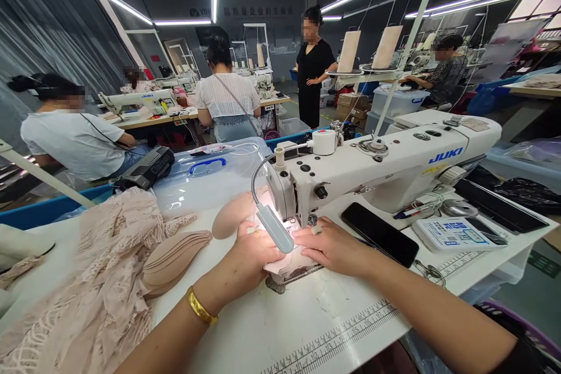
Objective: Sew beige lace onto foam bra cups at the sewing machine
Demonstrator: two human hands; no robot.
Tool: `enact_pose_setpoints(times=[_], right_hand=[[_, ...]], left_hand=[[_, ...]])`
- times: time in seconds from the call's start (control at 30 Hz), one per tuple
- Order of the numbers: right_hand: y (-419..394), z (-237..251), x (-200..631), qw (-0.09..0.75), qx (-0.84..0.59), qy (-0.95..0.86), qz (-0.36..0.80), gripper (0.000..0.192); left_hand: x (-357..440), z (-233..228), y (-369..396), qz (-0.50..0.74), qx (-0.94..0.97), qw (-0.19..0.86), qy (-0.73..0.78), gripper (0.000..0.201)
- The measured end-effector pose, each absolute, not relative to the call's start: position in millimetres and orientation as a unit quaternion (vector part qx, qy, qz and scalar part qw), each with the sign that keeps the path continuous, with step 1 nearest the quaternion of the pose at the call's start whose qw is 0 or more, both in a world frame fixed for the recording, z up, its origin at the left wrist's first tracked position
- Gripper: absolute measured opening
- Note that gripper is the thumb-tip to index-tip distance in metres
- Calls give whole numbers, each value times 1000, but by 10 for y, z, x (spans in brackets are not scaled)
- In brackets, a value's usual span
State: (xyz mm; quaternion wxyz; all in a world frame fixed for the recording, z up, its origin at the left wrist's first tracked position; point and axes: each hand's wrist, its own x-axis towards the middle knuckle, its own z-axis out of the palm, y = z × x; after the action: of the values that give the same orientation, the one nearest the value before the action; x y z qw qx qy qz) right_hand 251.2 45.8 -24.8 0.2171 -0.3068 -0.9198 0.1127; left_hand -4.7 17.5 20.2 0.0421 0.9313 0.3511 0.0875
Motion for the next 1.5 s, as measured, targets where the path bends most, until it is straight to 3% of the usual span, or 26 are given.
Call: enact_pose_setpoints(times=[0.33,0.73,1.0,1.5], right_hand=[[444,-223,2491,206,-317,-922,85,17],[460,-245,2538,231,-314,-917,90,19],[461,-197,2540,308,-358,-874,111,22],[448,-227,2523,315,-363,-869,120,16]], left_hand=[[9,363,170,72,927,88,359,38],[-8,300,205,90,920,83,373,32],[4,305,202,80,918,75,380,27],[23,283,168,91,922,68,371,28]])
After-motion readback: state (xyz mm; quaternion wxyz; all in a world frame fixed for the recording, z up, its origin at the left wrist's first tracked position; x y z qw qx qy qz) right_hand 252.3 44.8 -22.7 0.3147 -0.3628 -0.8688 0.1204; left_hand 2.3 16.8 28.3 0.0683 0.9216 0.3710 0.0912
